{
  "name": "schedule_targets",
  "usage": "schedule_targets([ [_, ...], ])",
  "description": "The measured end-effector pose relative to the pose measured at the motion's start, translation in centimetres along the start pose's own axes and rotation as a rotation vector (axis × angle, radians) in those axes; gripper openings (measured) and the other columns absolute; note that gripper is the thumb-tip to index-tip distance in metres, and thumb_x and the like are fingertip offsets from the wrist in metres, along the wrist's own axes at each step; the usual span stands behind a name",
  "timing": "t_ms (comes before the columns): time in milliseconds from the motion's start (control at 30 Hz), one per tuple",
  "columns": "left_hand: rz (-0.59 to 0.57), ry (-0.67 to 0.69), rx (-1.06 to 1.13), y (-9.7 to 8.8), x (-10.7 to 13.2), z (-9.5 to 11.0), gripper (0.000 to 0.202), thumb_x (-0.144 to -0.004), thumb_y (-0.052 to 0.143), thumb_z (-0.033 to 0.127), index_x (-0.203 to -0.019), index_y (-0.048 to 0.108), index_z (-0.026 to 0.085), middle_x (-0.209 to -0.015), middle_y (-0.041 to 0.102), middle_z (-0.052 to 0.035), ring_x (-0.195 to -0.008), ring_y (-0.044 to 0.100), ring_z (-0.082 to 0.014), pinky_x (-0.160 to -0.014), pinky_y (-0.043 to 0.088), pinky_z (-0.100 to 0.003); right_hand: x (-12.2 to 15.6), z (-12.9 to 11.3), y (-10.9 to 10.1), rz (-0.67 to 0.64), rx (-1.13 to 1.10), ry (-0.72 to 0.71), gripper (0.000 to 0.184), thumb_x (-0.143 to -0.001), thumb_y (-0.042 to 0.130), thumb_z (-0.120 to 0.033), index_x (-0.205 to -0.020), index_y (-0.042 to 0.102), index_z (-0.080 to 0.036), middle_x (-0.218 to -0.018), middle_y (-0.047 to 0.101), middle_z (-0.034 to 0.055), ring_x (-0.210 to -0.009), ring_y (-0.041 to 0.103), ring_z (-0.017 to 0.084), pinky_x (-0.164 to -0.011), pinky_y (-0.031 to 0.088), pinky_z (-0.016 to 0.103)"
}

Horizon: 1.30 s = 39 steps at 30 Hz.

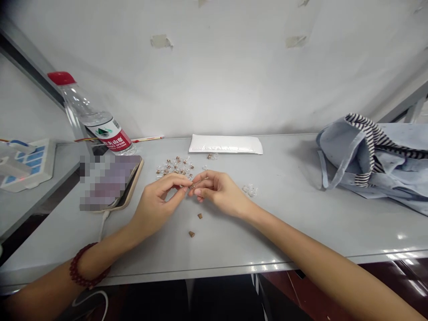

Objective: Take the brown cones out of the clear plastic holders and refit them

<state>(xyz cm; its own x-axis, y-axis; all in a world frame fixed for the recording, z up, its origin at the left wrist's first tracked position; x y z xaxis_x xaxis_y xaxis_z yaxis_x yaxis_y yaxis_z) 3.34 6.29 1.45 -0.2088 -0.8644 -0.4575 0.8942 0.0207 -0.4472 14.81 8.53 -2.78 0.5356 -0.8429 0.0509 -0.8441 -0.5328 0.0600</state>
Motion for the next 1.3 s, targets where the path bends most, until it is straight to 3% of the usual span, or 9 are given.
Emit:
schedule_targets([
  [200, -0.051, 0.253, -0.229, 0.8, 0.4, 2.2, 0.026, -0.079, 0.056, 0.007, -0.103, 0.057, 0.016, -0.097, 0.064, -0.0065, -0.093, 0.054, -0.0199, -0.083, 0.048, -0.036, 0.1, -0.2, -0.4, 0.034, -0.027, -0.009, 0.019, -0.078, 0.067, -0.022, -0.092, 0.054, -0.018, -0.081, 0.070, 0.0030, -0.065, 0.057, 0.011, -0.073, 0.047, 0.033],
  [533, 0.024, 0.331, -0.288, 1.2, 0.8, 2.3, 0.019, -0.078, 0.063, 0.009, -0.093, 0.054, 0.017, -0.083, 0.061, -0.0024, -0.082, 0.052, -0.0173, -0.072, 0.047, -0.031, 0.3, -0.4, 0.5, 0.033, 0.063, 0.012, 0.012, -0.084, 0.061, -0.026, -0.092, 0.053, -0.020, -0.078, 0.073, 0.0035, -0.079, 0.068, 0.017, -0.078, 0.049, 0.034],
  [633, 0.006, 0.306, -0.270, 0.8, 0.3, 1.8, 0.020, -0.074, 0.065, 0.008, -0.090, 0.055, 0.017, -0.082, 0.062, -0.0023, -0.081, 0.053, -0.0172, -0.072, 0.047, -0.030, 0.2, -0.9, 0.2, 0.023, 0.213, -0.026, 0.012, -0.087, 0.056, -0.028, -0.096, 0.055, -0.020, -0.077, 0.072, 0.0033, -0.082, 0.067, 0.018, -0.076, 0.050, 0.035],
  [700, -0.009, 0.248, -0.279, 0.3, -0.2, 0.8, 0.020, -0.073, 0.067, 0.010, -0.088, 0.057, 0.016, -0.083, 0.063, -0.0028, -0.083, 0.054, -0.0181, -0.074, 0.047, -0.032, 0.3, -2.4, -1.4, 0.088, 0.352, -0.096, 0.015, -0.086, 0.056, -0.032, -0.094, 0.058, -0.020, -0.081, 0.072, 0.0050, -0.082, 0.067, 0.020, -0.070, 0.050, 0.034],
  [833, -0.001, 0.055, -0.346, -1.0, -1.4, -2.3, 0.019, -0.072, 0.069, 0.016, -0.089, 0.060, 0.016, -0.086, 0.065, -0.0040, -0.087, 0.057, -0.0204, -0.075, 0.048, -0.034, 1.3, -6.3, -7.4, 0.285, 0.531, -0.150, 0.025, -0.083, 0.059, -0.043, -0.084, 0.061, -0.018, -0.084, 0.071, 0.0077, -0.069, 0.065, 0.018, -0.058, 0.048, 0.031],
  [933, 0.016, 0.028, -0.342, -1.2, -2.0, -3.2, 0.025, -0.075, 0.067, 0.019, -0.099, 0.063, 0.018, -0.093, 0.068, -0.0046, -0.094, 0.057, -0.0218, -0.080, 0.048, -0.036, 1.7, -6.0, -11.0, 0.204, 0.740, 0.034, 0.030, -0.079, 0.061, -0.048, -0.085, 0.063, -0.018, -0.080, 0.069, 0.0069, -0.067, 0.063, 0.018, -0.057, 0.047, 0.031],
  [1067, 0.046, 0.007, -0.315, -1.7, -2.1, -2.7, 0.026, -0.080, 0.061, 0.019, -0.106, 0.064, 0.018, -0.097, 0.068, -0.0044, -0.096, 0.058, -0.0200, -0.080, 0.048, -0.034, 2.5, -2.8, -13.8, 0.008, 1.053, 0.321, 0.036, -0.077, 0.060, -0.054, -0.092, 0.065, -0.022, -0.077, 0.067, 0.0054, -0.070, 0.062, 0.022, -0.060, 0.046, 0.034],
  [1167, -0.083, -0.098, -0.304, -1.8, -1.6, -2.2, 0.013, -0.081, 0.059, 0.024, -0.090, 0.068, 0.019, -0.080, 0.067, -0.0010, -0.075, 0.059, -0.0154, -0.067, 0.047, -0.027, 3.2, -1.5, -14.7, -0.012, 1.171, 0.427, 0.044, -0.070, 0.064, -0.058, -0.099, 0.064, -0.024, -0.087, 0.067, 0.0063, -0.077, 0.063, 0.026, -0.062, 0.046, 0.035],
  [1300, -0.560, -0.354, -0.235, -0.1, 1.3, -2.4, 0.023, -0.079, 0.064, 0.039, -0.097, 0.068, 0.026, -0.064, 0.061, 0.0053, -0.051, 0.052, -0.0105, -0.048, 0.038, -0.021, 3.7, -0.3, -14.0, -0.049, 1.182, 0.502, 0.053, -0.065, 0.070, -0.051, -0.111, 0.059, -0.029, -0.094, 0.064, 0.0053, -0.078, 0.063, 0.025, -0.063, 0.046, 0.035],
])
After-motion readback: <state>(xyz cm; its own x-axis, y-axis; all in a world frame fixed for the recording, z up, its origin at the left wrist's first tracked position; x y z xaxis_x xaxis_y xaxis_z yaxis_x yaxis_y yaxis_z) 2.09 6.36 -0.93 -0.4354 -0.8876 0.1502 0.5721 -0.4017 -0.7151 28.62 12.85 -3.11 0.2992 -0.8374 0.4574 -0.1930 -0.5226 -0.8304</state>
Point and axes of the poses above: each hand's wrist, its own x-axis away from the middle knuckle, its own y-axis out of the palm, z = x × y, the point moved 9 cm from there along -x, towards the middle knuckle
